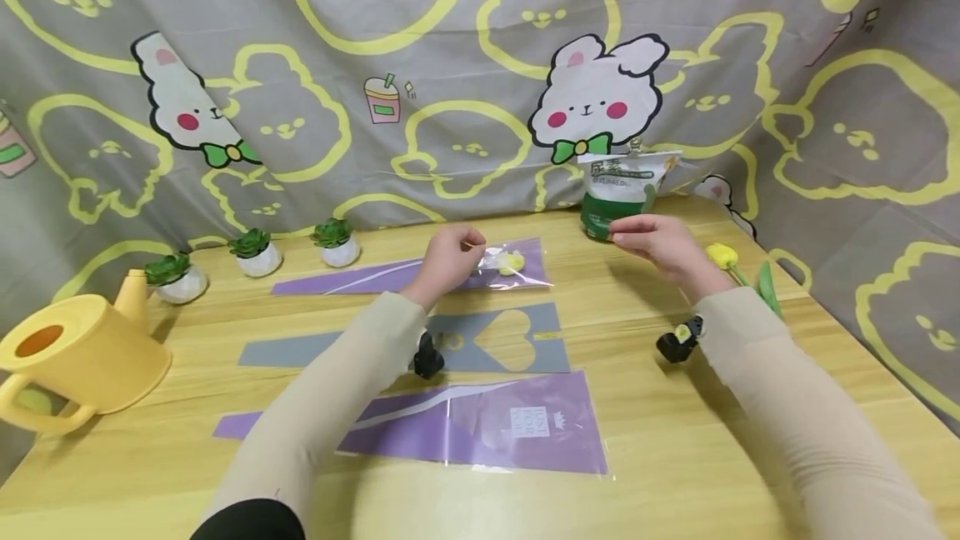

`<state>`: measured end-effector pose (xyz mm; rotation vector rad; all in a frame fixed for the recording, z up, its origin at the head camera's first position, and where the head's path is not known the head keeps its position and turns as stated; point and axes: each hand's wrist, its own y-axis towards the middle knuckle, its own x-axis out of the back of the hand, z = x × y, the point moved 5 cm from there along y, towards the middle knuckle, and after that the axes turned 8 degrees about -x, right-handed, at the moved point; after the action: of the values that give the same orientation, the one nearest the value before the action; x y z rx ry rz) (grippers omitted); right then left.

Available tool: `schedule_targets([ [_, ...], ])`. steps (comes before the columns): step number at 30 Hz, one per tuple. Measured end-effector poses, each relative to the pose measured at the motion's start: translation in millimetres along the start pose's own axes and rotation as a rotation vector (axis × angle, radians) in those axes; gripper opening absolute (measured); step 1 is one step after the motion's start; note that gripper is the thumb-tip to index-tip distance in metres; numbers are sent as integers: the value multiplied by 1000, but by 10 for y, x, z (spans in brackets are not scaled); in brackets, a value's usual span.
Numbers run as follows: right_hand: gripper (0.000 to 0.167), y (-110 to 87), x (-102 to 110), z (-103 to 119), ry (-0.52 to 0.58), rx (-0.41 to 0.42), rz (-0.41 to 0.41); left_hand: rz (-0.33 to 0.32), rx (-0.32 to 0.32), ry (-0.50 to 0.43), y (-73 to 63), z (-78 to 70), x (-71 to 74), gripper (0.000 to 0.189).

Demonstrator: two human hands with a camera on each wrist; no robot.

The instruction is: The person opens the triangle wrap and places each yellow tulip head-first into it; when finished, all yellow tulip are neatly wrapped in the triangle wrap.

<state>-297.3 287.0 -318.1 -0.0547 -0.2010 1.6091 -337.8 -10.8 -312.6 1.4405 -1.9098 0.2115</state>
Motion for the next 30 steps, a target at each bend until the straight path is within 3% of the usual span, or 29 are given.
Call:
schedule_targets([
  [5, 18, -203, 255, -1, -26, -3, 8, 128, -21, -90, -172, -154, -156, 13],
  [11, 20, -474, 499, -60, 33, 3, 41, 289, -86, -138, -410, -378, -363, 18],
  [16, 23, -678, 691, -182, 24, -30, 46, 357, -94, -153, -567, -360, -428, 19],
  [20, 30, -803, 806, -283, 17, -36, 83, 369, -107, -158, -634, -275, -435, 17],
  [21, 31, -829, 829, -305, -4, -37, 81, 365, -141, -164, -626, -212, -459, 15],
  [24, 28, -903, 885, -372, -134, -59, 51, 374, -165, -139, -635, -186, -461, 14],
  [27, 23, -975, 919, -449, -295, -115, 12, 401, -154, -92, -624, -150, -479, 14],
  [28, 23, -998, 927, -475, -329, -134, 8, 416, -121, -68, -635, -186, -460, 15],
  [30, 22, -1039, 943, -530, -380, -173, 1, 435, -123, -38, -623, -157, -474, 16],
])
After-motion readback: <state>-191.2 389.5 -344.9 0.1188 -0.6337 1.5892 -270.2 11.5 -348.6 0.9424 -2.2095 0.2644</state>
